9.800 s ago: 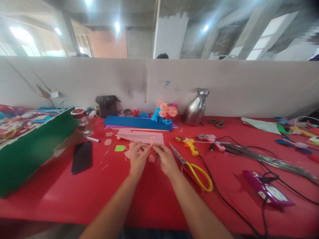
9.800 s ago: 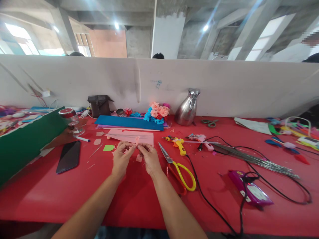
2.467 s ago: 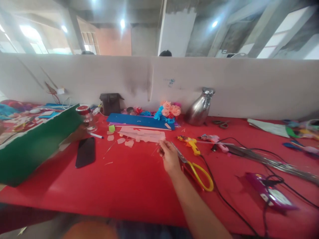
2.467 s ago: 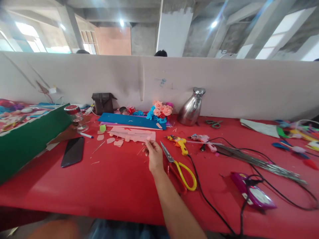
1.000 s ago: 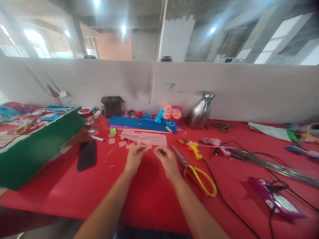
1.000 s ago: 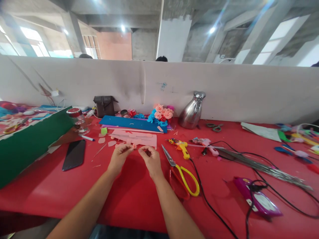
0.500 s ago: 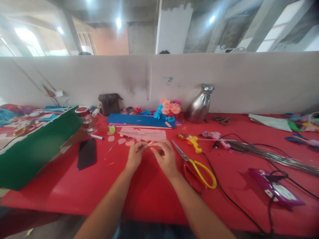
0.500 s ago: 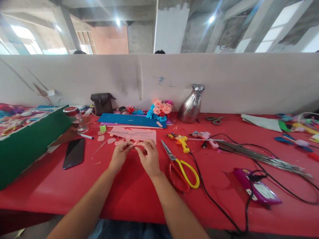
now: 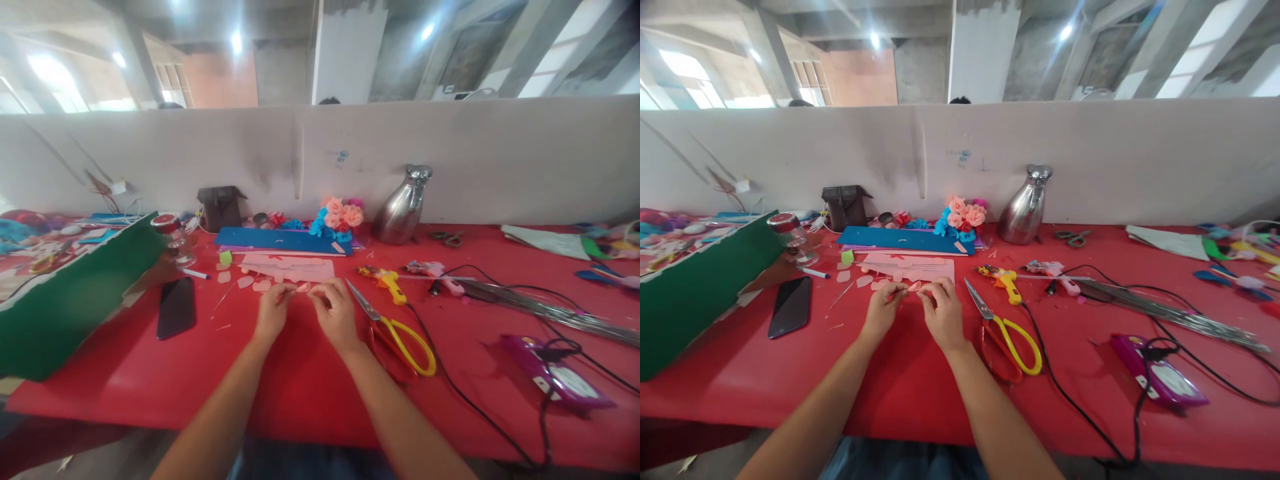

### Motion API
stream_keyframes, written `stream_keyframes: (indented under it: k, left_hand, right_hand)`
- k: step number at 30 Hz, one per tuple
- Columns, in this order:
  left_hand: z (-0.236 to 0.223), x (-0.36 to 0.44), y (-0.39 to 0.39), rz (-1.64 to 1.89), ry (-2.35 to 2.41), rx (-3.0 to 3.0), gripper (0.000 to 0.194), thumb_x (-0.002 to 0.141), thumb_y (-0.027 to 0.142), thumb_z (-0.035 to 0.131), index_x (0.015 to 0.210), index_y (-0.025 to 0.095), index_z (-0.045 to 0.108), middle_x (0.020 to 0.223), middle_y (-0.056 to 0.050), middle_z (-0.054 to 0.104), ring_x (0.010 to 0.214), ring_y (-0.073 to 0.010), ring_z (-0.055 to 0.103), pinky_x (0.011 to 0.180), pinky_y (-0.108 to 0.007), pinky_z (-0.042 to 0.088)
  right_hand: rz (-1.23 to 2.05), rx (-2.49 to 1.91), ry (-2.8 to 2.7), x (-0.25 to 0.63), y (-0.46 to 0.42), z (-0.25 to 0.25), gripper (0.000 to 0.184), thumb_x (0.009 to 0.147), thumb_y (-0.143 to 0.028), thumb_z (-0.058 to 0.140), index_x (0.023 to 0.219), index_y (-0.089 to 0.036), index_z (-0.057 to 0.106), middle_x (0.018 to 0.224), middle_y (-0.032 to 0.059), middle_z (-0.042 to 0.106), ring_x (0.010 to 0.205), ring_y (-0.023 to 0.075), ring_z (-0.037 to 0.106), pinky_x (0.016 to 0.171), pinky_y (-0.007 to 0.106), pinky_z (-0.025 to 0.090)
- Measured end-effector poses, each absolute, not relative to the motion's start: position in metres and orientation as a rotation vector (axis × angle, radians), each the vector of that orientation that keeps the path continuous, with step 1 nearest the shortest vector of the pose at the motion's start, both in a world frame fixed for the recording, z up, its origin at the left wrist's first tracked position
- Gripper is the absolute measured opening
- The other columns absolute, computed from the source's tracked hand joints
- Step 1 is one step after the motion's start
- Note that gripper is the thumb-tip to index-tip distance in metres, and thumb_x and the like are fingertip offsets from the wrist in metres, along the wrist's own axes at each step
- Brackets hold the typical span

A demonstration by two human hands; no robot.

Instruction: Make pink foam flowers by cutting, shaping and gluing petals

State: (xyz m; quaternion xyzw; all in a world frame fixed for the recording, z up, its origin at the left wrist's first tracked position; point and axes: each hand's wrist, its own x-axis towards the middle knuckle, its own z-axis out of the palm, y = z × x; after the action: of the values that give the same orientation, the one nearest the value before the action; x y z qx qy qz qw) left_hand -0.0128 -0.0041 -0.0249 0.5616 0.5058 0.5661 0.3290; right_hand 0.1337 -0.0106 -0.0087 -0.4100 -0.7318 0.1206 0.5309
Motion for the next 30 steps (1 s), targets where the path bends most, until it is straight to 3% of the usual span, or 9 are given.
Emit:
stream_keyframes:
  k: [8,20,30]
  left_hand:
    - [-0.0259,-0.0130,-0.0053,1.532,1.375,1.508,0.009,0.075,0.021,0.058,0.074,0.019,0.067,0.076,-0.004,0.067,0.075,-0.0174,0.060,0.072,-0.030,0.044]
    - [-0.0250,-0.0100,-0.0065,1.552,1.386,1.541,0.011,0.072,0.016,0.059,0.072,0.020,0.069,0.073,-0.003,0.068,0.073,-0.0171,0.061,0.071,-0.029,0.045]
    - [-0.0266,-0.0083,-0.0075,1.523,1.084,1.105,0.011,0.070,0.027,0.066,0.077,0.020,0.070,0.080,-0.001,0.069,0.080,-0.0153,0.059,0.079,-0.027,0.042]
  right_hand:
    - [0.375,-1.030,-1.698,0.1283,-0.0160,-0.0043,0.007,0.083,-0.026,0.057,0.087,-0.022,0.062,0.085,0.0017,0.050,0.060,0.0109,0.046,0.059,0.026,0.044]
    - [0.430,-1.001,-1.634,0.1258,-0.0167,-0.0046,0.006,0.083,-0.024,0.056,0.081,-0.021,0.061,0.083,0.0016,0.052,0.060,0.0109,0.048,0.059,0.026,0.044]
    - [0.584,-0.944,-1.492,0.1312,-0.0138,-0.0035,0.008,0.085,-0.029,0.052,0.084,-0.022,0.055,0.080,0.0011,0.052,0.068,0.0134,0.050,0.062,0.027,0.043]
